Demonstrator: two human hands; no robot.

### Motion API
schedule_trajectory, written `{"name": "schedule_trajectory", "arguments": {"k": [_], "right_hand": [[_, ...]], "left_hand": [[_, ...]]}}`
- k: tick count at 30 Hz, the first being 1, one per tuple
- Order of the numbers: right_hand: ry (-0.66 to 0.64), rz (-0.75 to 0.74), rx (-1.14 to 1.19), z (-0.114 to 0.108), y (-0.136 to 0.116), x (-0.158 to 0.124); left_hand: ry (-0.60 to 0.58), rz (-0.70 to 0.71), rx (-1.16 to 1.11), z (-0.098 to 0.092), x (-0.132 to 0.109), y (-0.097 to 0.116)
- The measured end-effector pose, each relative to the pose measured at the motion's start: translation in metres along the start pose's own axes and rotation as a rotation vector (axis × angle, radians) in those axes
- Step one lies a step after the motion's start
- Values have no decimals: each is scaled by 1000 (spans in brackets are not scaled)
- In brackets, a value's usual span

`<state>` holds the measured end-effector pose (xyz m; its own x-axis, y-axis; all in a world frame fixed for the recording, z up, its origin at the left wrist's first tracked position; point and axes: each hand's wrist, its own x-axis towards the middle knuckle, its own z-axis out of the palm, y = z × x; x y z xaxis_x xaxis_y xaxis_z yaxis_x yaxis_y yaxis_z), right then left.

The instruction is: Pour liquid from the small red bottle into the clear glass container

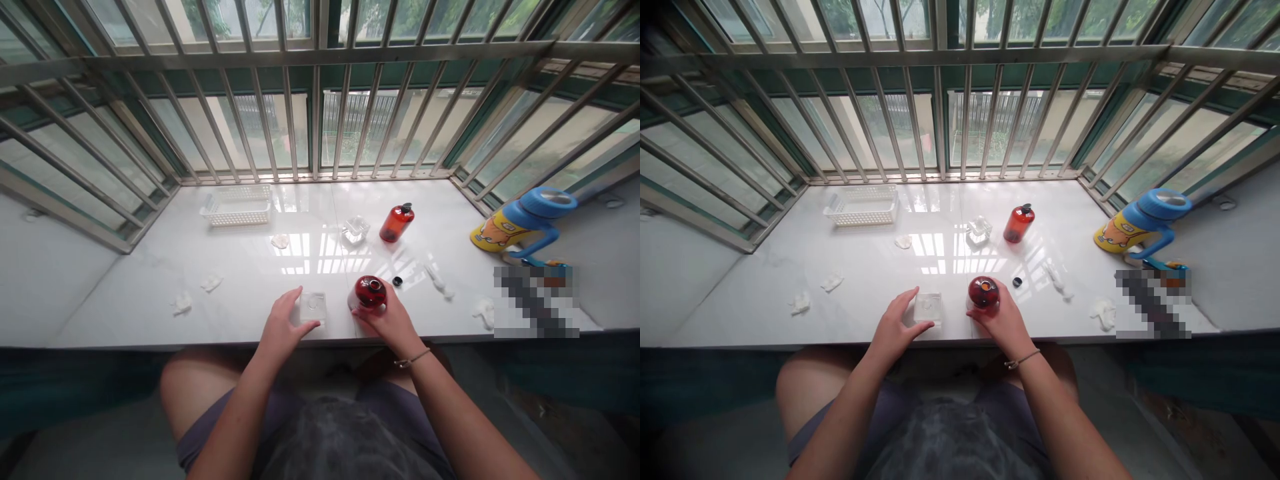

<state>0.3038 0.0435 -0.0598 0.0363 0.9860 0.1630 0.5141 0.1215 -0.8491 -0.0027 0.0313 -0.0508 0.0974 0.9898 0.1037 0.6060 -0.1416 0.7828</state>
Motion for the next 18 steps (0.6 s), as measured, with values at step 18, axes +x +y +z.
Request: {"name": "schedule_trajectory", "arguments": {"k": [18], "right_hand": [[220, -45, -697, -58, 68, 29]], "left_hand": [[312, 233, 17, -26, -29, 43]]}}
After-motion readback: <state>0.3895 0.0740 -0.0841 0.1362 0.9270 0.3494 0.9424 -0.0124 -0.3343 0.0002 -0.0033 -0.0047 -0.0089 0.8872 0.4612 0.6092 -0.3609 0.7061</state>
